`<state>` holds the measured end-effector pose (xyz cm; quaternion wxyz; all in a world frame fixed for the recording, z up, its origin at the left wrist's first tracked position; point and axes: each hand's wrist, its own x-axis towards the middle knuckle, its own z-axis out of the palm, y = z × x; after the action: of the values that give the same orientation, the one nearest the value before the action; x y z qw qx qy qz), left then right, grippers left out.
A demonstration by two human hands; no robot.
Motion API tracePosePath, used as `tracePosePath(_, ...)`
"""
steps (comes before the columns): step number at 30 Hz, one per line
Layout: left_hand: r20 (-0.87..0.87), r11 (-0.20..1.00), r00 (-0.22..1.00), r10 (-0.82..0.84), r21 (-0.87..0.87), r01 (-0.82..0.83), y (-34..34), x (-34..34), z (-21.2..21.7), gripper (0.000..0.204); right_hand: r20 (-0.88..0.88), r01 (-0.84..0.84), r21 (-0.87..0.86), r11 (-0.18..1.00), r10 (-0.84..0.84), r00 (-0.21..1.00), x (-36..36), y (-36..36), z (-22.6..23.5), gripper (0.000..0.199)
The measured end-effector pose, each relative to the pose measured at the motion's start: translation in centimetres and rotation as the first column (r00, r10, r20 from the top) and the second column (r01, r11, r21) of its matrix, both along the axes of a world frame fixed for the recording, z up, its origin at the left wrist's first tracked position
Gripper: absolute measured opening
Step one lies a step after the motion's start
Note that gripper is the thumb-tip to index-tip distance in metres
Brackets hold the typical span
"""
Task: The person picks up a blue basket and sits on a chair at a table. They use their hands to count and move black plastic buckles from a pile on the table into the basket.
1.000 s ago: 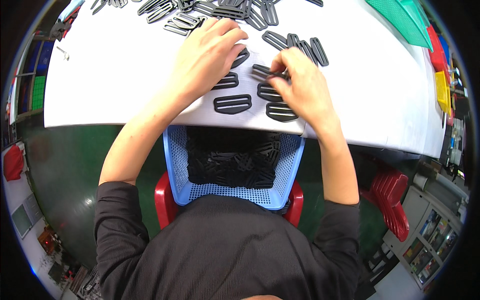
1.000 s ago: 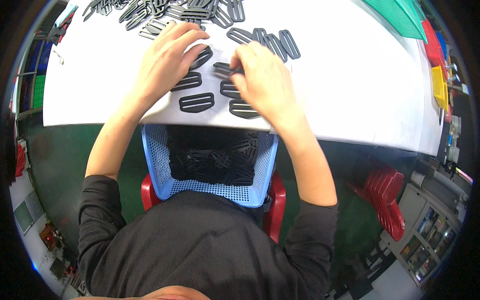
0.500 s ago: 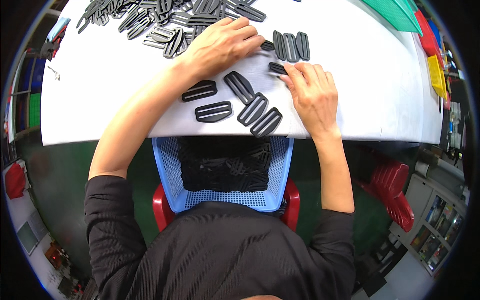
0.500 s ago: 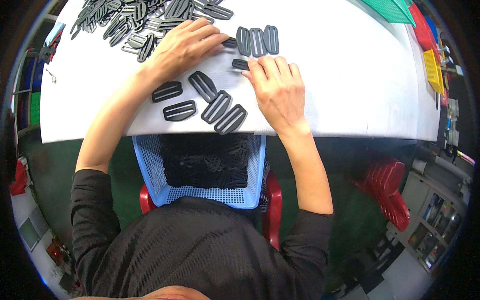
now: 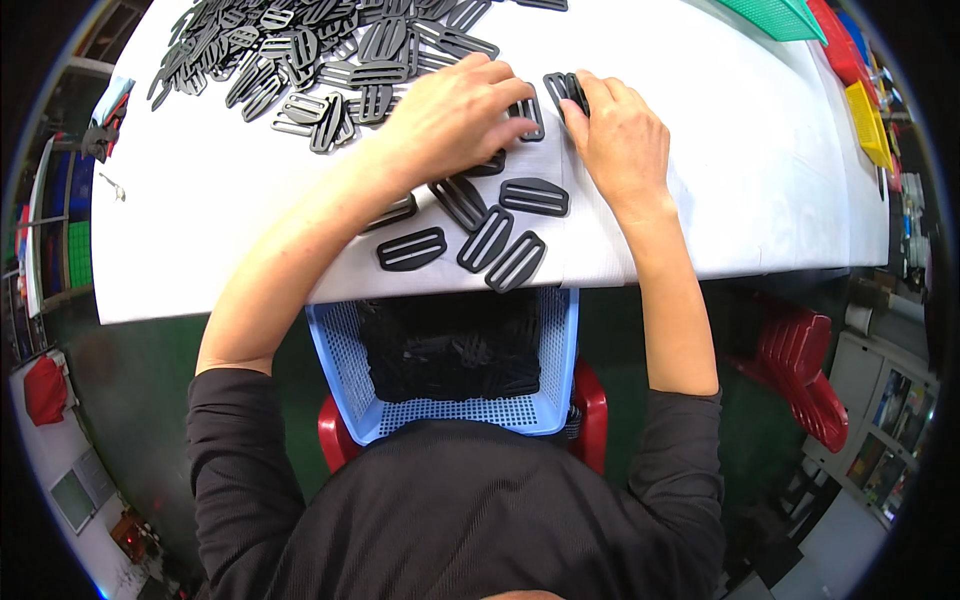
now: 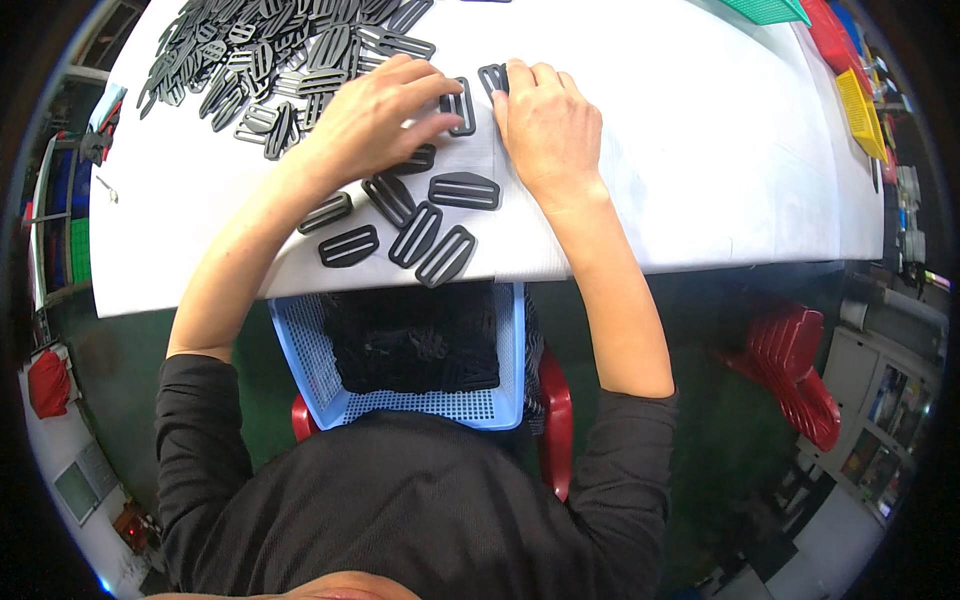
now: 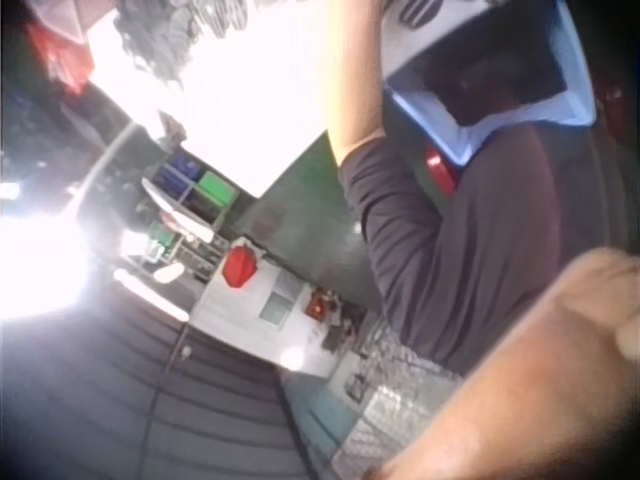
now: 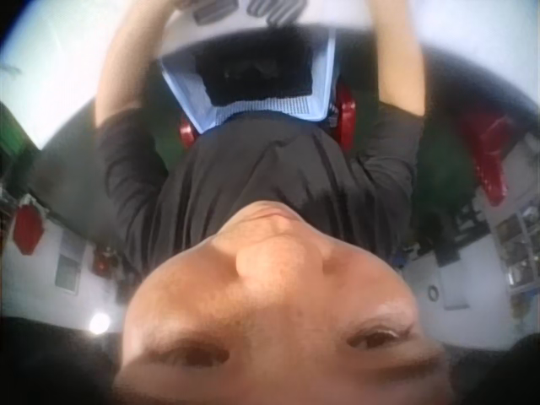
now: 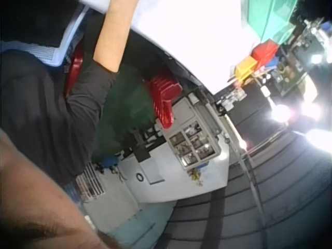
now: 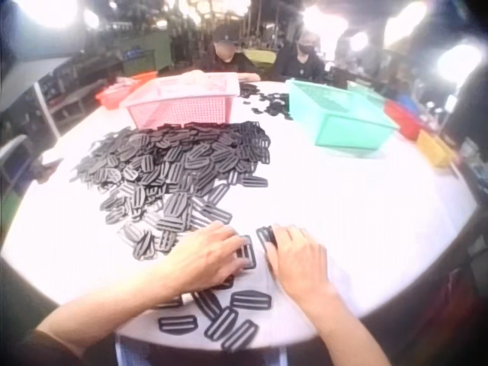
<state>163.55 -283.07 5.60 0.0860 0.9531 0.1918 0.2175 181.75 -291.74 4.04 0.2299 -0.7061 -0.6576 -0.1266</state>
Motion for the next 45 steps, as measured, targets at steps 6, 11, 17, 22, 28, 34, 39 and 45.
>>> tracePosePath(6, 0.002, 0.986, 0.99, 0.139, 0.087, -0.139, -2.3, 1.8, -1.0, 0.041, -0.209, 0.139, -0.197, 0.97, -0.18, 0.961, 2.3, -1.2, 1.3, 0.023)
tracePosePath(11, -0.063, 0.987, 0.985, 0.159, 0.006, -0.159, -3.0, 1.2, -0.3, 0.029, -0.189, -0.005, -0.074, 0.997, -0.009, 0.982, 0.6, -1.5, 1.4, 0.023)
tracePosePath(17, 0.065, 0.926, 0.961, 0.268, -0.293, -0.238, -2.2, -1.0, -0.2, 0.026, -0.058, -0.054, -0.033, 0.998, 0.052, 0.997, -1.2, -0.6, 0.4, 0.027)
tracePosePath(22, 0.026, 0.921, 0.929, 0.37, -0.146, -0.362, -2.0, -3.2, 1.2, 0.022, -0.348, -0.026, -0.086, 0.996, -0.005, 0.937, -0.1, -0.6, 1.2, 0.022)
tracePosePath(28, 0.141, 0.936, 0.941, 0.307, -0.222, -0.272, -2.1, -8.3, 0.3, 0.024, -0.218, -0.012, -0.123, 0.992, -0.015, 0.976, 2.8, -1.5, -1.0, 0.037)
tracePosePath(34, 0.004, 0.967, 0.989, 0.148, -0.211, -0.144, -5.3, -8.7, -2.5, 0.045, -0.232, -0.254, -0.14, 0.957, 0.218, 0.948, -3.4, -1.4, -2.6, 0.05)
tracePosePath(39, 0.041, 0.964, 0.985, 0.168, -0.217, -0.155, -7.8, -8.7, -3.0, 0.047, -0.28, -0.365, -0.07, 0.928, 0.333, 0.901, -7.3, -3.6, -2.1, 0.039)
tracePosePath(45, 0.196, 0.905, 0.964, 0.181, -0.417, -0.085, -13.0, -11.5, -1.9, 0.037, -0.402, -0.438, -0.09, 0.895, 0.369, 0.838, -10.1, -9.5, -1.5, 0.036)
